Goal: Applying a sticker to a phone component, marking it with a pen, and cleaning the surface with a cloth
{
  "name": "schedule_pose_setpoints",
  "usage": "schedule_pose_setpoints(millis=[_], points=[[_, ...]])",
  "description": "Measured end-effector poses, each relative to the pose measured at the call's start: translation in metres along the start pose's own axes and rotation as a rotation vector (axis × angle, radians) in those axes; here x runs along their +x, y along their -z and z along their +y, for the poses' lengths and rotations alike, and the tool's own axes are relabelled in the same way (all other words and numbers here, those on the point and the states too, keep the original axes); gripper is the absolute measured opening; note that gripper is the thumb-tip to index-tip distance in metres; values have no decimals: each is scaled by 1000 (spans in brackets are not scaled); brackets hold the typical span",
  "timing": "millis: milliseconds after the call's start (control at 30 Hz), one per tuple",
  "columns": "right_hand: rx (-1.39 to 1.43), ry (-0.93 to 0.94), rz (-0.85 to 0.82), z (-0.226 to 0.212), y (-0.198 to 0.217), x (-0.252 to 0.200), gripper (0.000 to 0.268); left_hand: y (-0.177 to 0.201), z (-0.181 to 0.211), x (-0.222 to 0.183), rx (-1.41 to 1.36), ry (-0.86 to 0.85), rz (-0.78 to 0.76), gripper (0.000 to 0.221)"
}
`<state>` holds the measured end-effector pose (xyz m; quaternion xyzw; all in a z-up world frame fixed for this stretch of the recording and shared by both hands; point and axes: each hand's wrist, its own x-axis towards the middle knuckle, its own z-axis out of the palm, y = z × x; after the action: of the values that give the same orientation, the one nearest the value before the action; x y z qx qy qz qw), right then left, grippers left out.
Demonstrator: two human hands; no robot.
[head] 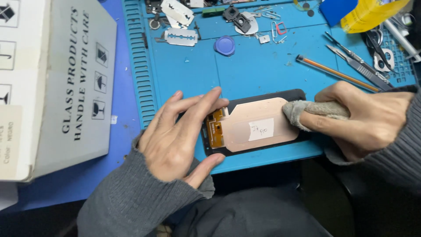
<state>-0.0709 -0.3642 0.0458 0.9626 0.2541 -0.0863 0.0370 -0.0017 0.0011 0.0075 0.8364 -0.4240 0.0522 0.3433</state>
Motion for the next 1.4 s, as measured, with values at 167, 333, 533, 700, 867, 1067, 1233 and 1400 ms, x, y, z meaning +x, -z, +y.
schedule_pose_setpoints(millis=[167,333,533,700,867,1067,1233,1400], points=[[110,-271,-295,-50,46,81,47,-4,-5,-4,58,-49,41,81],[18,239,80,-26,8,61,42,-5,-7,-3,36,-27,29,83],[202,-1069,-688,-20,30,77,55,-8,-16,-10,131,-72,88,120],[106,272,76,-49,7,89,44,-5,-8,-8,56,-6,22,114],[306,-456,-363,-24,43,86,41,-2,-11,-9,75,-23,42,121],[61,173,110,-42,17,78,42,0,-9,-8,62,-34,-7,114],[67,116,69,-32,23,72,37,-3,-12,-10,83,-29,14,122],[80,-113,-5,-35,18,65,38,1,-10,-10,29,-33,5,117]])
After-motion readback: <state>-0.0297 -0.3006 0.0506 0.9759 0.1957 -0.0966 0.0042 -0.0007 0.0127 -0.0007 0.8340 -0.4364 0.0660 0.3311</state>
